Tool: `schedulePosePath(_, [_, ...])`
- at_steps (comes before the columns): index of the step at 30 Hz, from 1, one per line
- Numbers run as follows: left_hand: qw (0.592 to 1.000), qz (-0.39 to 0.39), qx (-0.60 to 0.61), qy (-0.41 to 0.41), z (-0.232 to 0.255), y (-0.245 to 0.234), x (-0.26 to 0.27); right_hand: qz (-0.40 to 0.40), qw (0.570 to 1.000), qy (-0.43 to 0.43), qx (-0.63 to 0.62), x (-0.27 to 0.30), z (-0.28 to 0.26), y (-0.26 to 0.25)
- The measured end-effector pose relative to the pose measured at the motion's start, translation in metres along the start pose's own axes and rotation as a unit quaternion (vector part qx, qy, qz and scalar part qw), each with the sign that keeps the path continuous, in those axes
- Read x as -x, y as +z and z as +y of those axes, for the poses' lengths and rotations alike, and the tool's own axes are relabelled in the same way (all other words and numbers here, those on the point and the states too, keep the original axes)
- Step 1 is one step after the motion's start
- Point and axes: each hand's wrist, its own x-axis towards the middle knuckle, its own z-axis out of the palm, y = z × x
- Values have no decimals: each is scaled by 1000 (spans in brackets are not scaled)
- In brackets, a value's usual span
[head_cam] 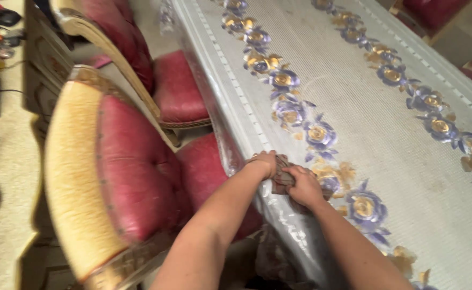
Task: The person smooths a plastic tablecloth over a dining table, then retrieves a cloth and wipes the table surface. The person moves chairs to access the table and continues wiping the plastic-covered surface.
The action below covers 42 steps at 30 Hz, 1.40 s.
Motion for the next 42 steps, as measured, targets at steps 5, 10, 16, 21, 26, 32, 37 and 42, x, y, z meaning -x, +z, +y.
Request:
schedulePosePath(5, [997, 25, -53, 56, -12, -60, 25, 19, 996, 90, 7, 1, -5, 32])
schedulePosePath(10, [970, 98, -128, 184, -51, -128, 37, 67, 966, 203, -148, -16, 3, 49])
schedulePosePath(16, [972, 106, -122, 172, -119, -206, 73, 52, 670, 366, -644, -70, 10, 19])
schedulePosePath(21, [973, 117, -129, 151, -165, -235, 77, 20, 539, 280, -794, -117, 7, -6])
schedulePosePath(26, [972, 110, -114, 171, -194, -253, 83, 93, 562, 345, -746, -118, -34, -27])
schedulePosePath(32, [957, 95, -242, 130, -224, -314, 101, -5, 721, 209, -661, -87, -138, -24])
schedulePosePath(37, [972, 94, -210, 58, -262, -363, 89, -48, 913, 16, -406, -66, -322, -9])
schedulePosePath(42, [990, 56, -111, 66, -297, -367, 42, 97, 994, -46, -23, -163, -463, 31])
